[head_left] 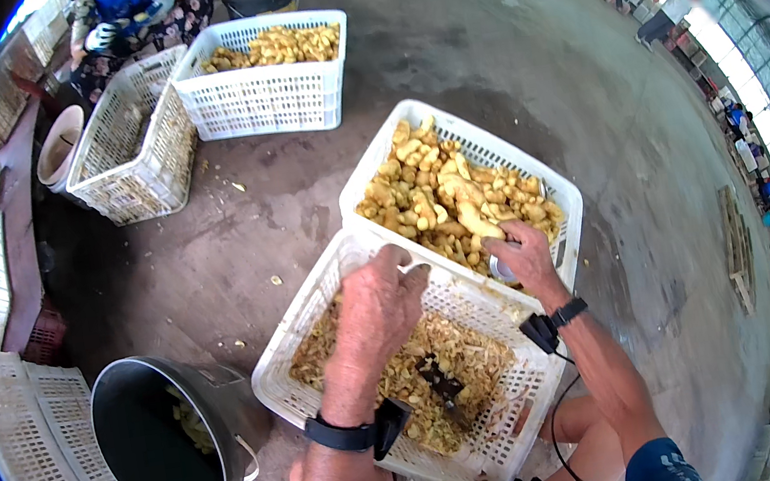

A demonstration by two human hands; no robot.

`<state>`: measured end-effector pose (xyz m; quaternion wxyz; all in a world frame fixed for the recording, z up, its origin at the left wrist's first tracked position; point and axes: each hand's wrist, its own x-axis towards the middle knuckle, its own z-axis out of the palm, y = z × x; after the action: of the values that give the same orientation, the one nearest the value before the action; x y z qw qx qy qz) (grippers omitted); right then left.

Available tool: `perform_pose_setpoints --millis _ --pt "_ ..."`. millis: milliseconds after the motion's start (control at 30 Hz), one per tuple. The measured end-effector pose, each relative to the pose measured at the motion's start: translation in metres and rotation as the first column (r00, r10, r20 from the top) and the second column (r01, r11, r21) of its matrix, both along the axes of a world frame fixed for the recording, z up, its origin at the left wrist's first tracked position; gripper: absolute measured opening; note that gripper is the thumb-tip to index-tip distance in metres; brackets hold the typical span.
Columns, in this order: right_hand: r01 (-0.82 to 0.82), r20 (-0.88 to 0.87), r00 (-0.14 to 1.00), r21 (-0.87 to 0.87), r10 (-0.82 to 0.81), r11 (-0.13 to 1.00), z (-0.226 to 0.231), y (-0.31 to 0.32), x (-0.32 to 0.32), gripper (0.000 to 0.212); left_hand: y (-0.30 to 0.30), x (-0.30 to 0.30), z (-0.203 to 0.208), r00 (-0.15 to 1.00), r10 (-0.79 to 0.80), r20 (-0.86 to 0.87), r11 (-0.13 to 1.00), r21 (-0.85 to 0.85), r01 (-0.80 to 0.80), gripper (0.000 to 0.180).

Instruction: The person uses a circular metal scraper to remove the skin from ginger roots, placing the peeled pieces into a bucket and the peels into a crate.

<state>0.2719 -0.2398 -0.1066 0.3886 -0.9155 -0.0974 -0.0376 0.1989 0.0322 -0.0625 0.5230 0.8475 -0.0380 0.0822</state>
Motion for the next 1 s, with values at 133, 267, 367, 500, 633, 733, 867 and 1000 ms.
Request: perform_pose_setpoints --millis 133,267,367,500,633,733,867,1000 --pt "-0.094 0.0 0.995 0.21 0.097 0.973 0.066 0.047 -0.046 0.033 -0.018 -0.003 0.006 0.996 -0.002 -0.09 0.934 -0.356 -0.031 0.035" --pt "-0.262 0.154 0.958 0.137 0.241 0.955 0.093 0.062 -0.098 0.031 -0.03 -0.017 0.019 0.978 -0.206 -0.012 0.611 -0.783 0.119 0.04" --pt "-0.347 0.295 0.905 0.103 0.305 0.932 0.096 0.059 -0.122 0.036 -0.03 -0.04 0.031 0.972 -0.234 0.023 0.621 -0.766 0.168 0.04" --pt "-0.288 0.159 0.957 0.392 0.244 0.874 0.108 0.043 -0.152 0.035 -0.021 -0.075 0.051 0.957 -0.289 0.033 0.531 -0.826 0.189 0.036" --pt "-0.116 0.186 0.982 0.558 0.012 0.822 0.148 0.039 -0.147 0.044 -0.022 -0.103 0.063 0.909 -0.413 0.06 0.359 -0.906 0.224 0.045" --pt "0.087 -0.152 0.986 0.811 0.064 0.579 0.169 0.028 -0.152 0.041 -0.025 -0.122 0.069 0.896 -0.443 0.029 0.465 -0.847 0.257 0.05" --pt "-0.057 0.035 0.998 0.69 0.045 0.722 0.167 0.02 -0.152 0.034 -0.038 -0.136 0.078 0.883 -0.462 -0.082 0.554 -0.804 0.215 0.047" --pt "-0.219 0.407 0.912 0.385 0.047 0.897 0.155 0.026 -0.169 0.03 -0.056 -0.133 0.077 0.863 -0.487 -0.134 0.567 -0.8 0.195 0.046"
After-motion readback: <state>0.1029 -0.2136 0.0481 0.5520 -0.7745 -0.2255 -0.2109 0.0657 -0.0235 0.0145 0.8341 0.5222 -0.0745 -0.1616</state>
